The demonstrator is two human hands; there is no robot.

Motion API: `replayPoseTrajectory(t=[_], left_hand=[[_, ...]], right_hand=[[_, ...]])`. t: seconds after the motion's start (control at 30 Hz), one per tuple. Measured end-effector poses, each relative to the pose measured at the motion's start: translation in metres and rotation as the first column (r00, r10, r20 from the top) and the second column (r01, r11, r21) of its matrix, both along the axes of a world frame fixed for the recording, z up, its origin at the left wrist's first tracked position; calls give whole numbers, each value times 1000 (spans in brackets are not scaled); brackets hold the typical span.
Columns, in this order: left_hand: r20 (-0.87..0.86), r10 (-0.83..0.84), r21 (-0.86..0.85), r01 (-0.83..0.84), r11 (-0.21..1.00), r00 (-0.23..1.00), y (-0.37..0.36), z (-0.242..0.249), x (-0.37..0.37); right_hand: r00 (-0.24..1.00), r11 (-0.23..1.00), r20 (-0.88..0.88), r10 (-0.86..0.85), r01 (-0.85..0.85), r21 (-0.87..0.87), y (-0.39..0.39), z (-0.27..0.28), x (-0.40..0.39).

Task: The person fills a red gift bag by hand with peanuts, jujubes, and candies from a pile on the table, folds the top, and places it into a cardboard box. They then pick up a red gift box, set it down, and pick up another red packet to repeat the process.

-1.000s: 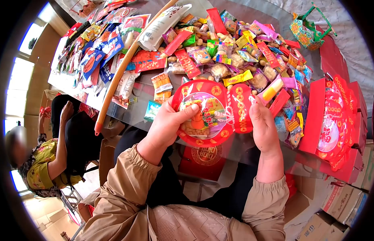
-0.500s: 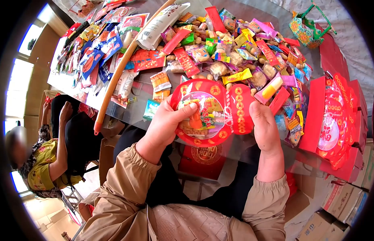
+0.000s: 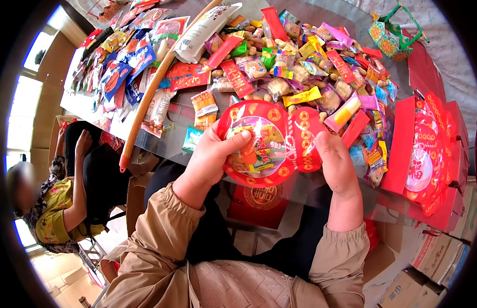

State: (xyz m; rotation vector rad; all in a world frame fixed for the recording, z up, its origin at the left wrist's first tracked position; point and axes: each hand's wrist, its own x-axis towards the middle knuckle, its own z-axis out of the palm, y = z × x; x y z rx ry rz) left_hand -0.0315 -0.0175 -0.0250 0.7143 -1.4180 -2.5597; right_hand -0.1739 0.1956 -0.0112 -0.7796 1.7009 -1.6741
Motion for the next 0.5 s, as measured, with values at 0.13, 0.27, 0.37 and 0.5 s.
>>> replayPoseTrajectory(t=[0.13, 0.27, 0.37, 0.5], left_hand=[[-11, 18, 51, -18, 999, 1000, 4, 6, -2], [-23, 20, 57, -18, 998, 1000, 3, 4, -2], [-20, 15, 45, -14, 999, 1000, 3, 5, -3], [-10, 4, 38, -4, 999, 1000, 4, 6, -2]], right_hand=[[952, 984, 285, -115, 148, -98, -1, -6, 1], [967, 987, 233, -103, 128, -96, -5, 5, 5], [987, 997, 155, -30, 41, -66, -5, 10, 6], [969, 997, 235, 80, -77, -23, 3, 2, 1]])
